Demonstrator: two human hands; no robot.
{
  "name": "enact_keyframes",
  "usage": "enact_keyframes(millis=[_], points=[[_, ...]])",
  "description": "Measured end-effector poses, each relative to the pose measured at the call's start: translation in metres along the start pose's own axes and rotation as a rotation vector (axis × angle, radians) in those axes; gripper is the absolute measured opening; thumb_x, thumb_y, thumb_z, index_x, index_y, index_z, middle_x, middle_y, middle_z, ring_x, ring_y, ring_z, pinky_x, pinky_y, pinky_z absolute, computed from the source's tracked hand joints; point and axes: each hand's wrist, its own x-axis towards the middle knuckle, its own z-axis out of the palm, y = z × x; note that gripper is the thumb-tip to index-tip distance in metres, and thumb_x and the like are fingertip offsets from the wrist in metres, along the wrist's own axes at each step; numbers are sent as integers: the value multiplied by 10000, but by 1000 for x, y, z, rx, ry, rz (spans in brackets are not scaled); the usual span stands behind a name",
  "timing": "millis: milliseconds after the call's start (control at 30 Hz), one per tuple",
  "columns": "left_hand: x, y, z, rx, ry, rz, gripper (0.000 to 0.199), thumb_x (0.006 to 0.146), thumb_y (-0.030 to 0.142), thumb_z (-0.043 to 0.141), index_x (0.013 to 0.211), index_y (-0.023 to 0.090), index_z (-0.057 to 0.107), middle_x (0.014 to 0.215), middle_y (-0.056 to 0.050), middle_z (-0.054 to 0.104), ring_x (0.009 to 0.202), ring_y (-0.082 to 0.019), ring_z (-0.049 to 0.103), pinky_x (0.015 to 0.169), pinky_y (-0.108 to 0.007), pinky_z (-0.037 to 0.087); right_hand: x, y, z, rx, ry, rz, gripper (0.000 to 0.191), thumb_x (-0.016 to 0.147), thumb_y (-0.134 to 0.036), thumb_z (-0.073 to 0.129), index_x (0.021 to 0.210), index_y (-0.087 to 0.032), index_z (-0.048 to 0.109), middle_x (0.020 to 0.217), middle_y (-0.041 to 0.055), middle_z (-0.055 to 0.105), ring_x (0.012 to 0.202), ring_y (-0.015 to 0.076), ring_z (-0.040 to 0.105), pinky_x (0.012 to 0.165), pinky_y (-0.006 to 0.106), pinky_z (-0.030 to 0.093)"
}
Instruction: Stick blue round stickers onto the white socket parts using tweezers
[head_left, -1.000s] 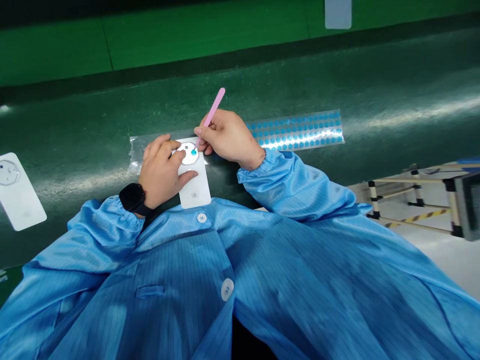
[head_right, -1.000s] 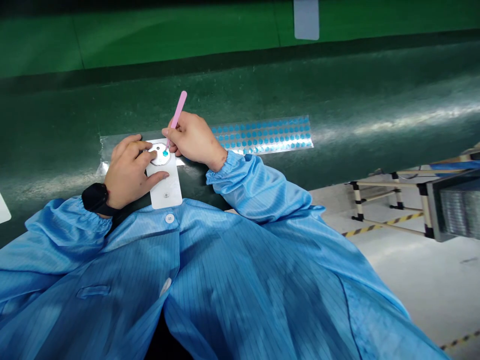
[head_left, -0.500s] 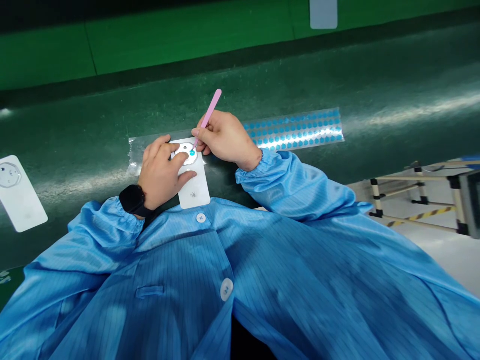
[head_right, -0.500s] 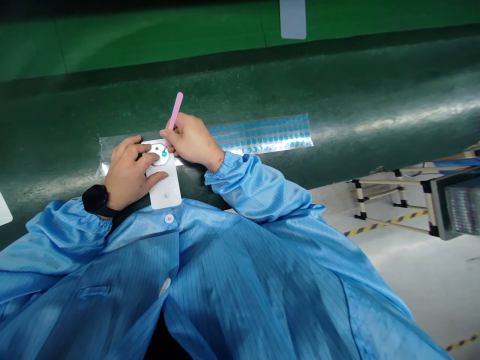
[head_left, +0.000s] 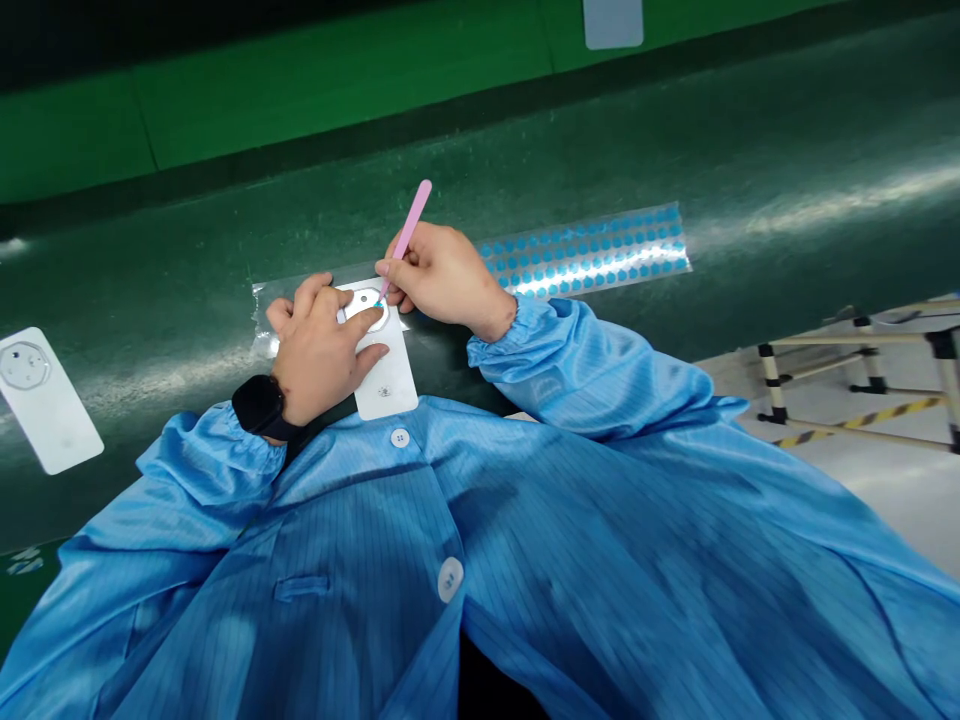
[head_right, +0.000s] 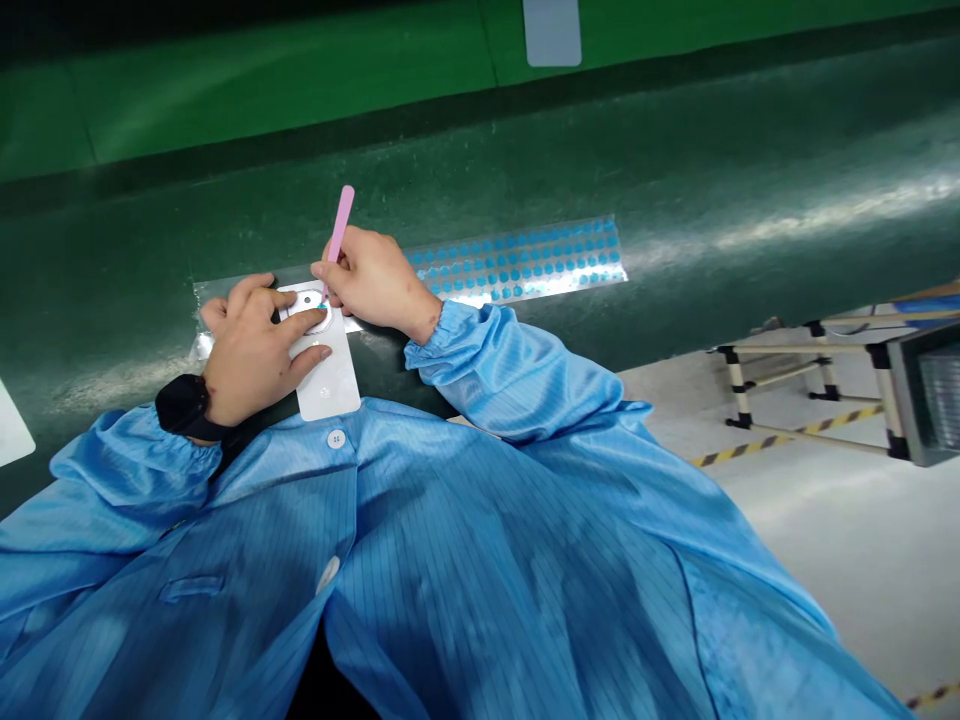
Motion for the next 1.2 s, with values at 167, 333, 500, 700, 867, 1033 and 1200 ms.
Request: enact_keyframes(millis=[167, 333, 500, 700, 867, 1033, 1200], points=[[1, 3, -4, -13, -43, -28, 358, 980, 400, 728, 1314, 316, 826, 1425, -207, 670, 1499, -550, 451, 1054, -793, 376, -4, -6, -3, 81, 14, 30, 187, 1030, -278, 757, 930, -242, 603, 711, -24, 670, 625, 171, 717, 604, 289, 629], [2, 2, -2, -8, -21, -15, 387, 965, 399, 755, 1339, 319, 808, 1419, -201, 677, 1478, -529, 466, 1050, -757, 397, -21, -17, -11, -44, 48, -79, 146, 999, -277, 783, 950, -232, 653, 794, -23, 697, 813, 192, 760, 747, 279, 598], [2, -1, 2, -22, -10, -16, 351, 974, 416, 766, 1309, 325, 816, 1392, -185, 674, 1462, -496, 484, 1048, -716, 409, -26, -8, -12, -199, 1, -219, 126, 1010, -318, 736, 945, -236, 665, 847, -8, 723, 888, 203, 738, 822, 290, 562], [2, -1, 3, -41, -44, -36, 357, 962, 400, 807, 1306, 305, 821, 1390, -182, 664, 1470, -489, 478, 1063, -678, 405, -21, 7, -9, -307, -12, -355, 157, 1055, -357, 650, 990, -218, 682, 920, 23, 752, 892, 213, 722, 863, 316, 539], [2, -2, 4, -49, -26, -20, 314, 963, 388, 813, 1265, 306, 841, 1365, -172, 666, 1453, -478, 479, 1048, -650, 385, -16, 20, -7, -397, -31, -496, 273, 1109, -429, 582, 1064, -185, 696, 972, 53, 760, 916, 221, 715, 877, 337, 522], [2, -2, 4, -43, -13, -18, 306, 958, 382, 822, 1254, 310, 853, 1356, -171, 673, 1443, -478, 485, 1049, -646, 387, -14, 24, -6, -447, -39, -530, 289, 1117, -418, 573, 1098, -166, 712, 999, 68, 761, 909, 216, 695, 864, 339, 501], [2, -1, 4, -34, -14, -16, 326, 962, 376, 810, 1280, 311, 848, 1377, -174, 671, 1437, -480, 483, 1058, -658, 388, -12, 23, -5, -446, -35, -515, 299, 1117, -423, 568, 1092, -166, 719, 969, 56, 755, 868, 205, 672, 843, 331, 486]])
